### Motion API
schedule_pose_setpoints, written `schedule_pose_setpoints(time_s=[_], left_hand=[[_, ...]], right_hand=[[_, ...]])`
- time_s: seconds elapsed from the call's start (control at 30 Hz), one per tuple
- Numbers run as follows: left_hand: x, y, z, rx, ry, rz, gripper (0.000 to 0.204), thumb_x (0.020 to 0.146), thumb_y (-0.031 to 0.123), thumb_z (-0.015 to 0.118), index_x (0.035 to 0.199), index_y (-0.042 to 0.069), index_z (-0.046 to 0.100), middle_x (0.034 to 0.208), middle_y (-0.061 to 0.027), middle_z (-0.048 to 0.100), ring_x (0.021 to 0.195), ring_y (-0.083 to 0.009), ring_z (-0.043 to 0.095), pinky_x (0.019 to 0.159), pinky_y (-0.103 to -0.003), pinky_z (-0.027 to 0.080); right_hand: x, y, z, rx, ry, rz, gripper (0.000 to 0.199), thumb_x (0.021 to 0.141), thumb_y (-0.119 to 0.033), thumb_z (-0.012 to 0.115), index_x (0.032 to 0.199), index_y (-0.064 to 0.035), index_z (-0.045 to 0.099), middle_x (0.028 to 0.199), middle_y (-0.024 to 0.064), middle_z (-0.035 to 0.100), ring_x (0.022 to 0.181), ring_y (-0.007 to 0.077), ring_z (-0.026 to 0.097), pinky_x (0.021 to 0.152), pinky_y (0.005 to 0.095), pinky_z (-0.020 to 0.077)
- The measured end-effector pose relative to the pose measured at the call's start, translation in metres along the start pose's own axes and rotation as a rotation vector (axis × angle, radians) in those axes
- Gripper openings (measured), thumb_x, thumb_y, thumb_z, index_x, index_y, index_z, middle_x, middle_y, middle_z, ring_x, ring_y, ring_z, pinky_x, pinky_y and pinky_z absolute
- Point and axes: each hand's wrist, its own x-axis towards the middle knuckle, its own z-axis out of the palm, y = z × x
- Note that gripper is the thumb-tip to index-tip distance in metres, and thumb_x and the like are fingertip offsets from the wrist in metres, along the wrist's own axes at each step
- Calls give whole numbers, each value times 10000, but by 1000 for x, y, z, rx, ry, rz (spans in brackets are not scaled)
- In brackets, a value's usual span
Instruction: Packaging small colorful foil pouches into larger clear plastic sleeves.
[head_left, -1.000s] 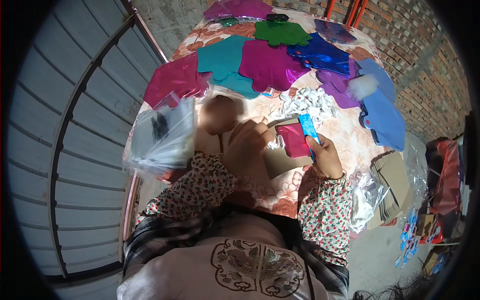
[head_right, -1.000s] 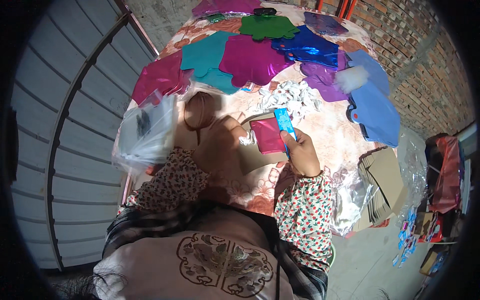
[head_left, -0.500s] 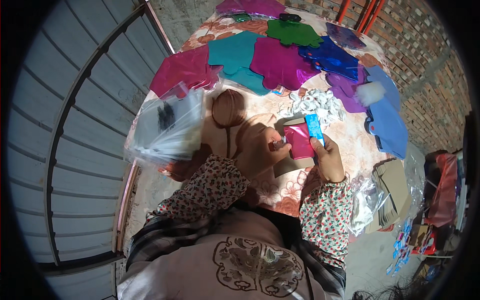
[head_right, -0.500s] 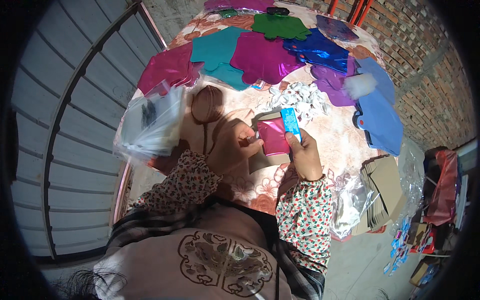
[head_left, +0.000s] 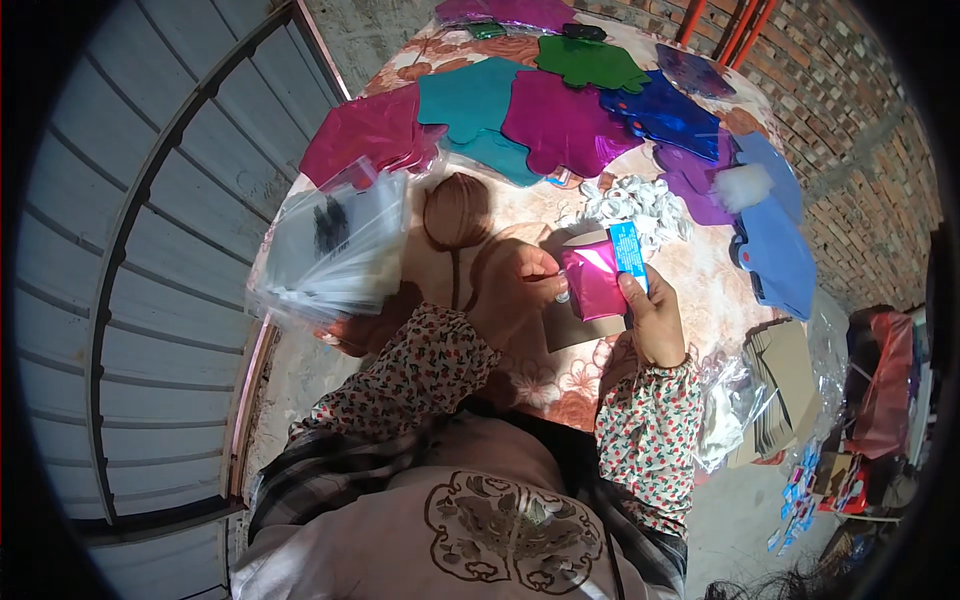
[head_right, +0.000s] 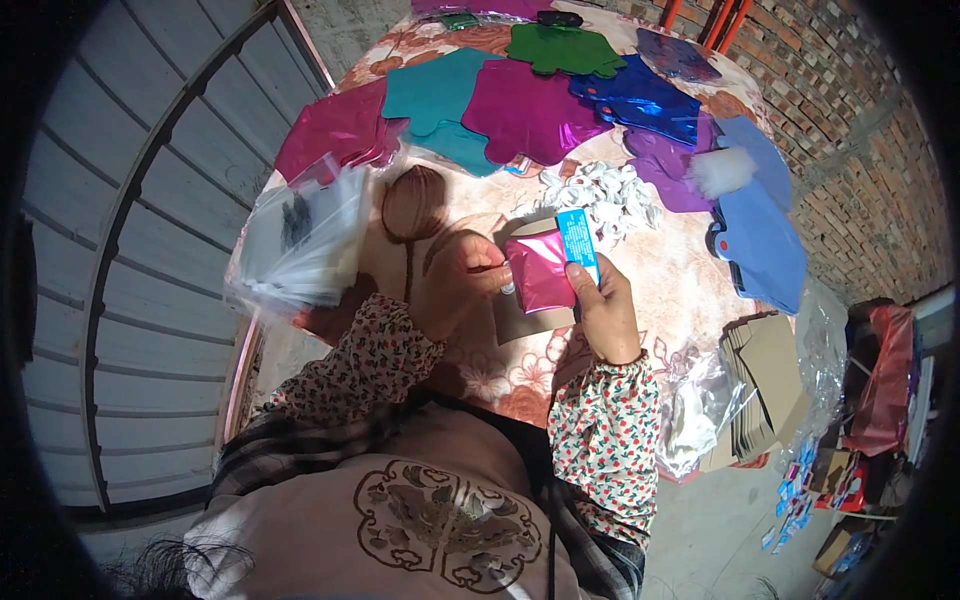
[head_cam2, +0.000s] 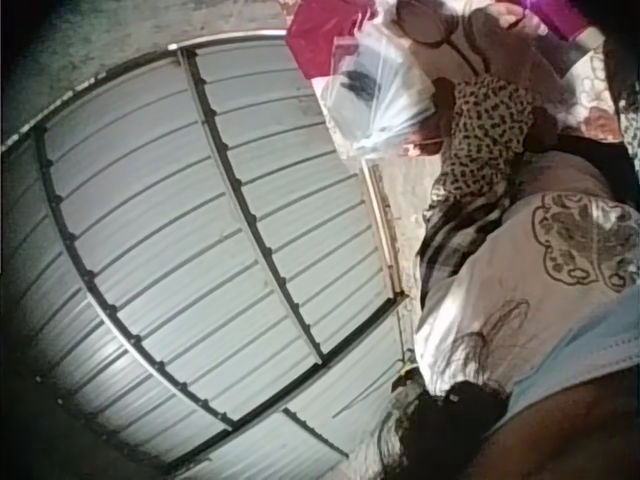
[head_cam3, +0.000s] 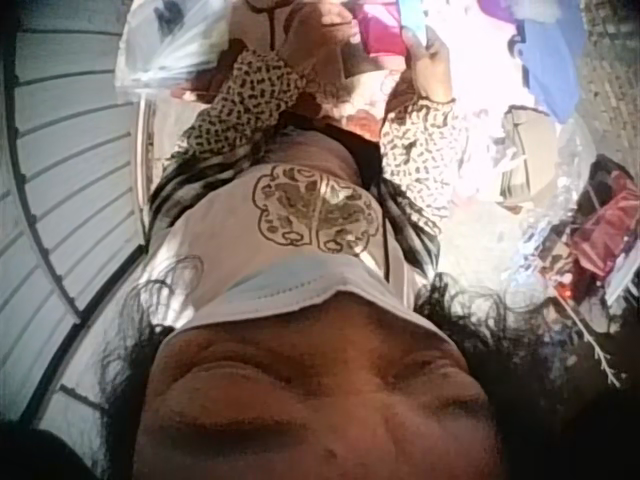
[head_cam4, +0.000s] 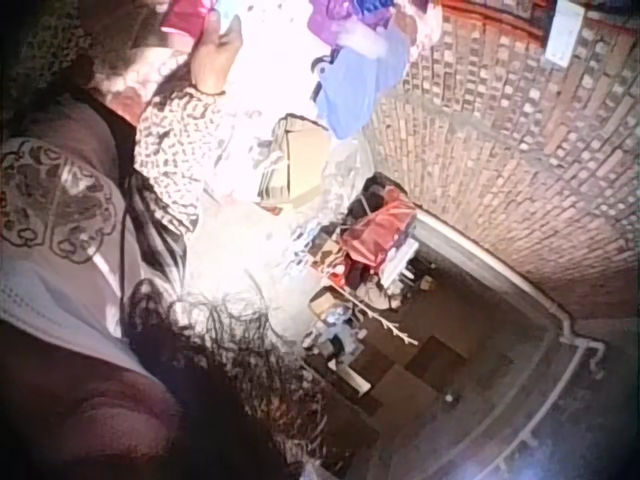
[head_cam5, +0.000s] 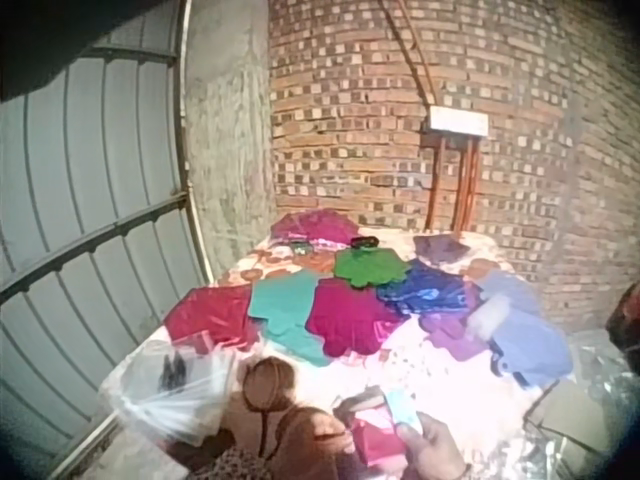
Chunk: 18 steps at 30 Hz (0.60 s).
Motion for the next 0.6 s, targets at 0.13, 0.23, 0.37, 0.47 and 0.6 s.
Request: schedule_pose_setpoints(time_s=[0.13, 0.23, 0.37, 0.47, 0.6], left_hand=[[-9, 9, 6, -101, -55, -26, 140, 829, 36, 597, 947, 11, 525, 811, -35, 595, 741, -109, 580, 690, -224, 470], [-18, 21, 12, -174, -63, 7, 139, 847, 55, 578, 969, 6, 533, 851, -43, 601, 768, -111, 580, 710, -235, 471], [-24, 32, 13, -303, -46, -27, 172, 875, 89, 541, 1025, 3, 544, 912, -49, 603, 829, -106, 576, 751, -248, 467], [-22, 34, 12, -443, -43, -164, 202, 888, 102, 518, 1061, 3, 550, 953, -49, 603, 876, -104, 571, 782, -250, 461], [-15, 25, 20, -421, -104, -198, 243, 876, 171, 565, 1054, 6, 589, 931, -29, 618, 841, -94, 563, 772, -241, 441]], right_hand=[[-1, -1, 5, 100, -26, -35, 269, 935, -178, 502, 1112, 24, 529, 900, 68, 626, 692, 110, 603, 564, 244, 518], [-3, -2, 8, 279, -50, -57, 266, 938, -164, 499, 1117, 31, 526, 933, 77, 623, 755, 115, 600, 664, 259, 515], [-2, -5, 11, 259, -62, -44, 264, 938, -147, 497, 1133, 30, 521, 962, 82, 618, 806, 123, 596, 750, 272, 490], [-6, -14, 19, -15, 1, -105, 250, 939, -146, 497, 1115, 30, 521, 906, 60, 608, 763, 102, 578, 684, 243, 485], [-10, -16, 26, -14, -43, 2, 218, 941, -147, 498, 1077, 21, 530, 841, 22, 582, 732, 70, 541, 638, 208, 454]])
